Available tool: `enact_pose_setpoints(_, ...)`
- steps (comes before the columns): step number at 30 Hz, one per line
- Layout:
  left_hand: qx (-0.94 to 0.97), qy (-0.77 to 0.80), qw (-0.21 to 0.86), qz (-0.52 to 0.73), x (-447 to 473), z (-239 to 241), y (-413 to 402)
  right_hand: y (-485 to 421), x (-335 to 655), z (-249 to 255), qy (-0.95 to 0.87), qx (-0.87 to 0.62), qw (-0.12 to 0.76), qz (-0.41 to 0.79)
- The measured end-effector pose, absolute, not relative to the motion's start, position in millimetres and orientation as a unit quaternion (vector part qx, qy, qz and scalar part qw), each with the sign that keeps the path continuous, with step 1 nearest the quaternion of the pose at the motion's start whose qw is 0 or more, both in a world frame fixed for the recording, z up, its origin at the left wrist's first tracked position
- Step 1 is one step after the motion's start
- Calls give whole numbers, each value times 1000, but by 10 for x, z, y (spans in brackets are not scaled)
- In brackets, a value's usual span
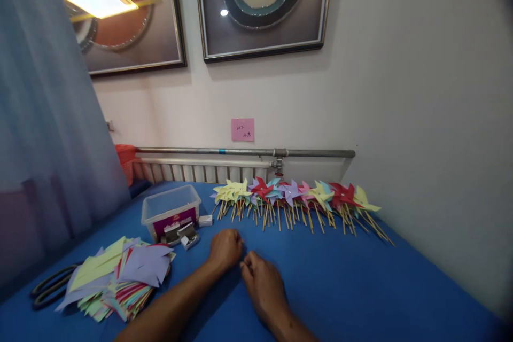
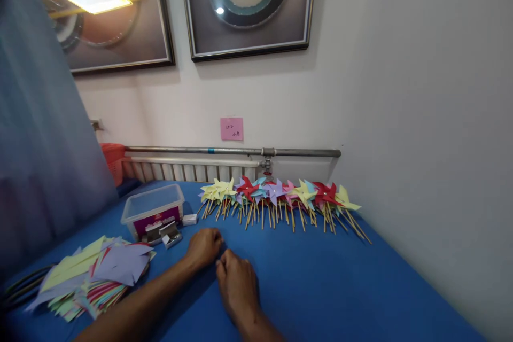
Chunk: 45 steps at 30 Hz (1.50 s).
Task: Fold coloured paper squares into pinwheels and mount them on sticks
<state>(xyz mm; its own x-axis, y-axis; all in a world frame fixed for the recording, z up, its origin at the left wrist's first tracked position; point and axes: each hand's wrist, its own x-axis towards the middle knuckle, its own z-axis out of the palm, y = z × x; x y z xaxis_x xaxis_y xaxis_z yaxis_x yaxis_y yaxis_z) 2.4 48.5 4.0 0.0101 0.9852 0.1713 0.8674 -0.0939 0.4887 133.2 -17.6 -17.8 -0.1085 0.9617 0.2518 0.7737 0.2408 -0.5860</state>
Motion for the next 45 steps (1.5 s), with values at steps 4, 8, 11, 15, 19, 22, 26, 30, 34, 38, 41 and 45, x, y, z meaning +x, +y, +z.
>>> enact_pose_setpoints(4,749,627,71,203,-83,-60,74,-177,1346,-164,-733,-587,298,171)
enact_pose_setpoints(8,761,627,31,165,-195,-40,-73,-167,1345,-161,-728,-583,312,182)
enact_pose_setpoints(11,766,627,23,140,-226,-13,-70,-142,1343,-185,-723,-586,319,180)
enact_pose_setpoints(15,770,627,16,120,-227,7,-65,-112,1348,-229,-719,-581,332,185)
enact_pose_setpoints(19,777,617,10,120,-229,55,-83,-108,1361,-241,-714,-564,361,207)
enact_pose_setpoints(22,781,611,9,130,-234,113,-100,-117,1370,-218,-708,-560,369,220)
enact_pose_setpoints(26,776,611,-21,157,-406,162,-212,-127,1373,-184,-705,-560,367,232)
enact_pose_setpoints(30,731,648,-96,188,-984,154,-475,-121,1367,-191,-706,-563,362,233)
enact_pose_setpoints(34,698,670,-164,191,-1646,163,-727,-107,1361,-208,-709,-558,366,228)
enact_pose_setpoints(38,692,697,-123,142,-1877,158,-822,-104,1359,-202,-708,-560,366,226)
enact_pose_setpoints(41,695,695,-93,158,-1850,124,-821,-109,1363,-193,-708,-561,363,228)
enact_pose_setpoints(45,696,683,-85,206,-1853,76,-806,-114,1372,-197,-714,-555,362,226)
